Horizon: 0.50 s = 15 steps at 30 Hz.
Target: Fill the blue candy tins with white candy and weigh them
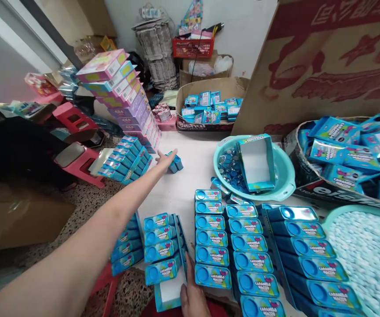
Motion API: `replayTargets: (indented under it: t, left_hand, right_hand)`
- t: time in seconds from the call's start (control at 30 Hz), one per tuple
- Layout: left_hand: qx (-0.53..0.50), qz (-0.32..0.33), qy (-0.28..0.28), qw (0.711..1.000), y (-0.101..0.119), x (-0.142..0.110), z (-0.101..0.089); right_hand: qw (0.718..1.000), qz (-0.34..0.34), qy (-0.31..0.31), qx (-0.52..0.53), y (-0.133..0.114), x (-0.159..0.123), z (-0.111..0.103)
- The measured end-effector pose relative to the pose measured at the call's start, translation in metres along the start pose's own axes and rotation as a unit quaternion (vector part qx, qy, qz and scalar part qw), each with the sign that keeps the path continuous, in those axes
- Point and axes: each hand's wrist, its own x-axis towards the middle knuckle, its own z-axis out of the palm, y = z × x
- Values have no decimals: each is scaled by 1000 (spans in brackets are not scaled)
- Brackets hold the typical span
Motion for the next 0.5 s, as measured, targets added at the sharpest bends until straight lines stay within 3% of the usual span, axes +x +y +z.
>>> replayTargets:
  t: [0.1, 0.2, 0.3, 0.4, 0.5]
  left_hand:
    - [47, -54, -34, 997, 22, 27, 29]
    - [102, -40, -83, 990, 18, 30, 34]
    - [149, 26, -135, 979, -10, 16, 20]
    - [171, 96, -176, 965, -52, -14, 1]
    - [183, 125, -167, 961, -85, -47, -7]
  right_hand:
    - [1000, 13, 0, 2, -8, -1, -2]
    - [1000, 23, -1, 14, -15, 0, -6]
    - [1000, 14, 0, 18, -14, 0, -8]
    - [1000, -2, 4, 25, -7, 1, -8]
    - [1000, -12, -3, 24, -1, 2, -7]
